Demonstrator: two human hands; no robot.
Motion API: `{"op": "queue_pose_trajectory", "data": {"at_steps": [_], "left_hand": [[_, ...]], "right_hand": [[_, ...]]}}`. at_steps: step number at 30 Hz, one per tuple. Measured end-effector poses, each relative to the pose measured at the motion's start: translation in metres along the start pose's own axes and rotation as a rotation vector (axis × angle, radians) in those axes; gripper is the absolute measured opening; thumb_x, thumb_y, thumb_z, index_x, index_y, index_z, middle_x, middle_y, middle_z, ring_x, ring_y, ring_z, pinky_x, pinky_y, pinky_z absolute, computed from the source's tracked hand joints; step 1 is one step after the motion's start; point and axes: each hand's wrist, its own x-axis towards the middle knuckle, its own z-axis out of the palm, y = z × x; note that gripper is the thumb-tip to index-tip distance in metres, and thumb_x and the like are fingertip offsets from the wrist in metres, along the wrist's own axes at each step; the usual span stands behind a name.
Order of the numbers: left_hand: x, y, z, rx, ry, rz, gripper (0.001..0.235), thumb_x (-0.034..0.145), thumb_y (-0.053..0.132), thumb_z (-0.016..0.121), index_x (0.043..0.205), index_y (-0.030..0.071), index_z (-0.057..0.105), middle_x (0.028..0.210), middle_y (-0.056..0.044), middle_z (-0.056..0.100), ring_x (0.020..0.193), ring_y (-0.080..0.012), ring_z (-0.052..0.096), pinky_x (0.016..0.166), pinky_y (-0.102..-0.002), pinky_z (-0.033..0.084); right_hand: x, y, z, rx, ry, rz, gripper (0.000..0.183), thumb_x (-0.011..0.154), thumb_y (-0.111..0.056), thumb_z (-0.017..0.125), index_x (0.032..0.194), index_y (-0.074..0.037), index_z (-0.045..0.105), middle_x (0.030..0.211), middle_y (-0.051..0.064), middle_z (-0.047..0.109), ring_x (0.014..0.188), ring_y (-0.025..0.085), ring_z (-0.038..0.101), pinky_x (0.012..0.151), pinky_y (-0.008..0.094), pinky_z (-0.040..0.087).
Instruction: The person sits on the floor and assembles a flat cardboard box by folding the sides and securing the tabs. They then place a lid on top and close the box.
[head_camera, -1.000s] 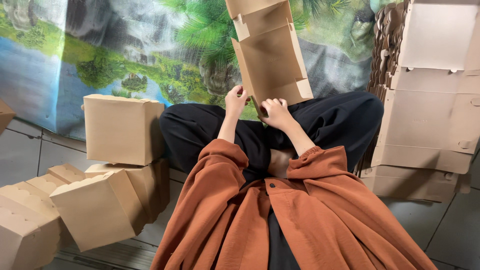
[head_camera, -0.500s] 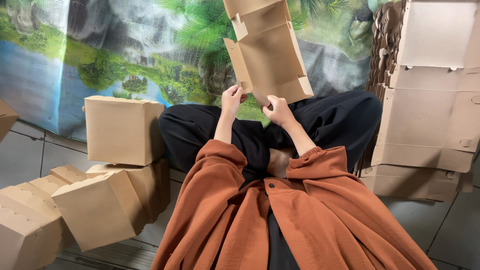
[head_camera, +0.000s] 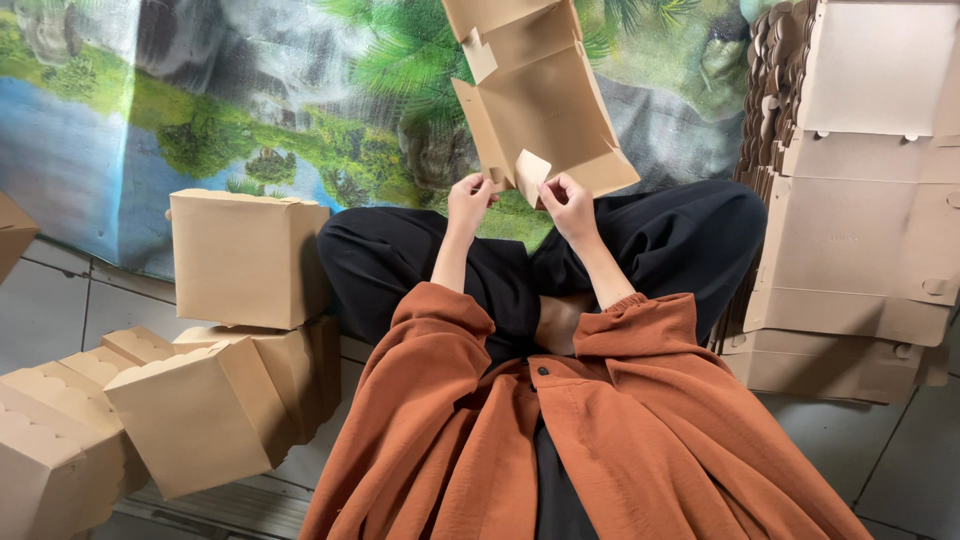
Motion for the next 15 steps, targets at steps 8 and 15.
{"op": "queue_pose_trajectory", "data": {"at_steps": [8,15], "left_hand": [[-0.013,-0.009,0.008,0.315,-0.154,0.058,0.016,0.077,0.026,0.066,0.089,0.018,0.074,0.064,0.002,0.068,0.064,-0.0091,0.066,0.065,-0.027,0.054],[-0.03,0.009,0.015,0.402,-0.215,0.103,0.021,0.079,0.026,0.067,0.088,0.007,0.071,0.077,-0.009,0.07,0.077,-0.0223,0.07,0.073,-0.036,0.055]], "right_hand": [[-0.002,-0.015,-0.001,-0.166,0.063,-0.144,0.014,0.09,-0.025,0.071,0.083,-0.014,0.07,0.072,0.002,0.066,0.071,0.017,0.065,0.069,0.028,0.051],[0.001,-0.016,0.0,-0.333,0.037,-0.331,0.014,0.091,-0.029,0.07,0.082,-0.019,0.067,0.07,-0.005,0.062,0.073,0.014,0.063,0.082,0.026,0.041]]}}
